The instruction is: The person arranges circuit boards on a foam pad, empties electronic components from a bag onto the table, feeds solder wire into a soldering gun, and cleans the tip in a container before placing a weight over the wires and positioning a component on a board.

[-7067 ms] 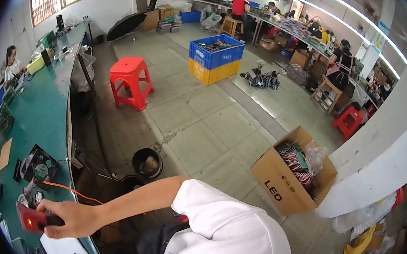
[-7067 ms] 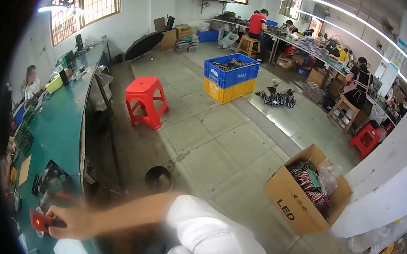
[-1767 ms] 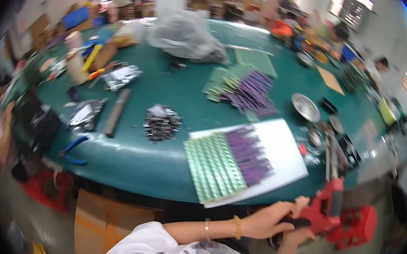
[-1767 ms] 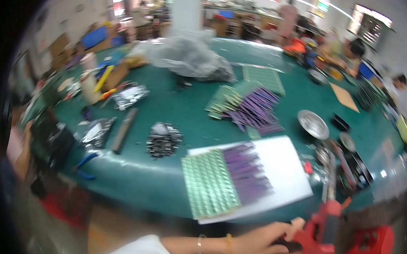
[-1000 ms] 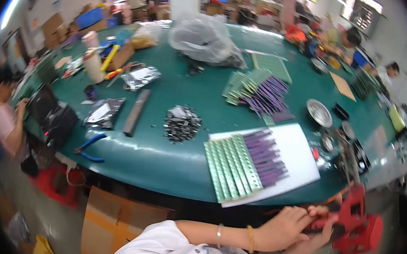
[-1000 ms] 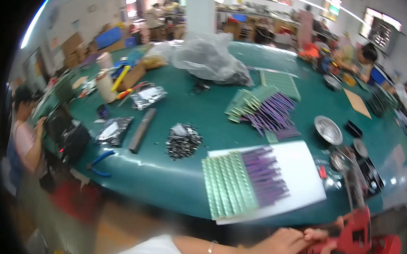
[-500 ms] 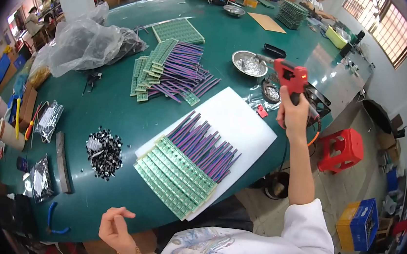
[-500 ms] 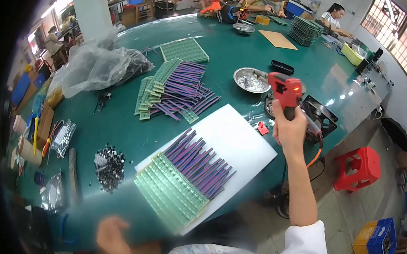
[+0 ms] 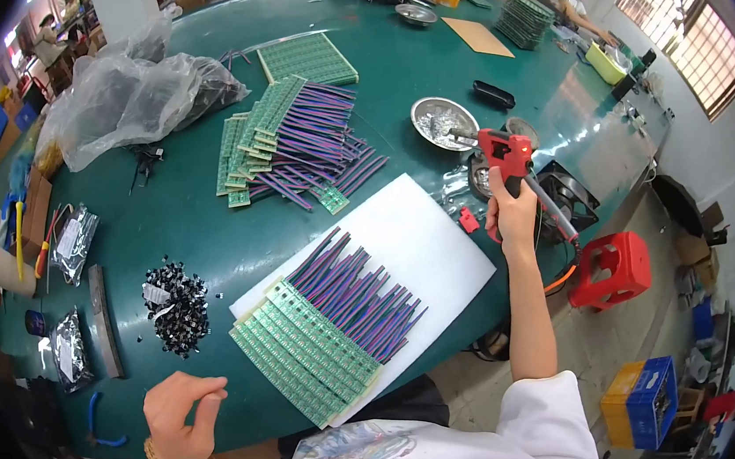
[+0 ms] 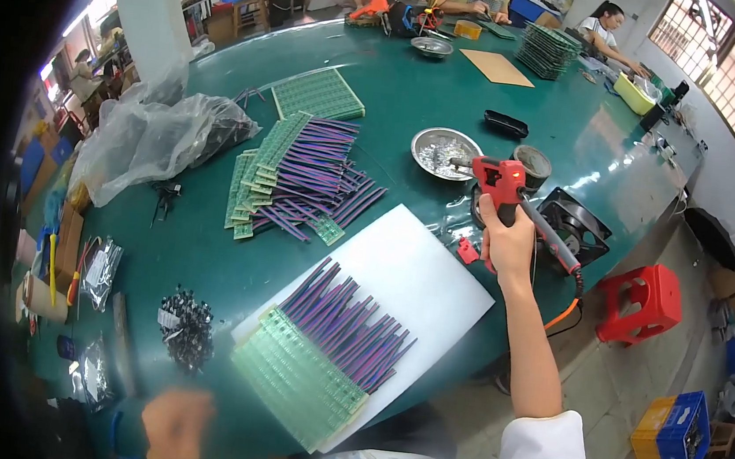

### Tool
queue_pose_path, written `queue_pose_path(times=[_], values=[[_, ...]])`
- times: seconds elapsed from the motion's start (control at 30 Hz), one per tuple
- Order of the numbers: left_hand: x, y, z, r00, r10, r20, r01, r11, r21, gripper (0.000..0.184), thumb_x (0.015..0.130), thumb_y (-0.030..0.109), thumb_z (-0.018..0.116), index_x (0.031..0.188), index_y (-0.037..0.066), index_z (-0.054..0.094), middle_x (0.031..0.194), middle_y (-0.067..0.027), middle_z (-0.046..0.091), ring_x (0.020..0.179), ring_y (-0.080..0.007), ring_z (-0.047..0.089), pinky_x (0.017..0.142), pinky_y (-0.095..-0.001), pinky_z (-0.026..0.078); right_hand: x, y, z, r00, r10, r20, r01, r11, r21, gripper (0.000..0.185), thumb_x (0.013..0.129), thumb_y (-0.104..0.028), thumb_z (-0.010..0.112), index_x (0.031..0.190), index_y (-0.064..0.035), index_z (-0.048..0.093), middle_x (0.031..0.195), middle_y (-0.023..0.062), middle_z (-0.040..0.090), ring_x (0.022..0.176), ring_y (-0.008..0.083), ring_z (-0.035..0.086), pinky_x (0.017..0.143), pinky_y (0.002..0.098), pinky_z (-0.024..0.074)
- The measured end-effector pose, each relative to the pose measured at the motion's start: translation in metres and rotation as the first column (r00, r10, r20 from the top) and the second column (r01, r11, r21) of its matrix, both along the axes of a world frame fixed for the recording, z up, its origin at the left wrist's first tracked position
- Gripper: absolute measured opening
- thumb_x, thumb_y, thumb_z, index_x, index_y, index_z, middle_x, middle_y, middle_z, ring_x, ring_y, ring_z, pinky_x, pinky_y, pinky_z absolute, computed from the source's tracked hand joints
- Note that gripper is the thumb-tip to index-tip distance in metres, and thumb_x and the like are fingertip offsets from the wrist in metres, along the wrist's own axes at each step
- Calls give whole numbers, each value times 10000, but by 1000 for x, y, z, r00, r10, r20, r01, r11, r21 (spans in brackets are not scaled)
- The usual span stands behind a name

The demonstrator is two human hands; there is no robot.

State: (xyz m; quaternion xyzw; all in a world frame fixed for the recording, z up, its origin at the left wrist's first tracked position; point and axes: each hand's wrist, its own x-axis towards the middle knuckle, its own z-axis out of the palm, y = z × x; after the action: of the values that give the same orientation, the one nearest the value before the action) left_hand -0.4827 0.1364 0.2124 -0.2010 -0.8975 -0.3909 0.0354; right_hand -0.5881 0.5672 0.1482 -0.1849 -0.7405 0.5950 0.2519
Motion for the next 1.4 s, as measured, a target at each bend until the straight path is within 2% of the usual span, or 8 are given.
queue_pose_path(times=[0.1, 0.47, 0.67, 0.73, 0.9, 1.1, 1.23, 1.4], values=[[-30, 21, 3, 966, -243, -90, 238, 970, -58, 100, 752, -26, 611, 841, 6, 643, 677, -111, 612, 554, -245, 573, 508, -318, 441, 0, 1, 0, 1000, -14, 17, 13, 1000, 27, 324, 865, -334, 621, 759, -48, 512, 474, -2, 435, 339, 82, 400, 336, 231, 309], [-139, 132, -2, 907, -411, 96, 408, 912, 46, 181, 837, 141, 579, 951, 9, 627, 847, -143, 643, 718, -255, 631, 644, -341, 488, 5, 3, 14, 990, -9, 143, -7, 994, 111, 318, 829, -321, 654, 878, -18, 570, 486, 4, 462, 350, 99, 424, 350, 267, 326], [-246, 250, -54, 967, -190, 168, 183, 981, 56, 324, 862, 245, 545, 961, -55, 615, 922, -195, 656, 814, -295, 660, 743, -353, 519, 14, -7, 25, 991, -67, 117, 46, 983, 180, 298, 795, -277, 673, 925, -18, 600, 532, 17, 488, 398, 102, 445, 376, 278, 330], [-262, 287, -58, 864, -76, 497, 24, 993, 112, 350, 857, 234, 542, 927, -103, 606, 823, -216, 660, 717, -279, 679, 602, -345, 550, 16, -12, 19, 999, -37, 24, 31, 976, 213, 261, 855, -265, 629, 787, -28, 543, 459, -3, 445, 321, 81, 403, 316, 236, 282], [-284, 343, -91, 760, -92, 644, -193, 913, 359, 276, 841, 113, 537, 931, -145, 569, 806, -199, 651, 634, -261, 672, 464, -327, 567, 29, -16, 17, 999, -31, -40, 31, 999, -16, 303, 876, -286, 616, 738, -49, 486, 473, 8, 449, 343, 88, 422, 327, 230, 312], [-278, 305, -81, 859, -156, 487, -135, 849, 511, 133, 774, 27, 537, 803, -102, 551, 757, -212, 636, 587, -288, 670, 487, -348, 572, 52, -17, 16, 978, 26, -208, -72, 974, -217, 298, 900, -262, 586, 736, -52, 453, 464, 11, 457, 312, 93, 399, 298, 227, 261], [-232, 218, -32, 797, -299, 525, -55, 830, 555, 125, 842, 41, 560, 804, -64, 504, 754, -172, 609, 637, -252, 668, 522, -299, 584, 82, -23, 29, 942, 184, -279, -288, 871, -397, 424, 943, -301, 492, 1148, 70, 490, 503, 21, 411, 373, 106, 400, 373, 245, 333], [-168, 144, 0, 805, -264, 532, -63, 852, 519, 154, 865, 113, 585, 812, -15, 516, 768, -105, 603, 659, -181, 646, 579, -272, 577, 108, -32, 24, 882, 394, -260, -470, 784, -405, 560, 943, -443, 407, 1159, 73, 421, 458, 6, 343, 312, 102, 331, 329, 253, 310]])
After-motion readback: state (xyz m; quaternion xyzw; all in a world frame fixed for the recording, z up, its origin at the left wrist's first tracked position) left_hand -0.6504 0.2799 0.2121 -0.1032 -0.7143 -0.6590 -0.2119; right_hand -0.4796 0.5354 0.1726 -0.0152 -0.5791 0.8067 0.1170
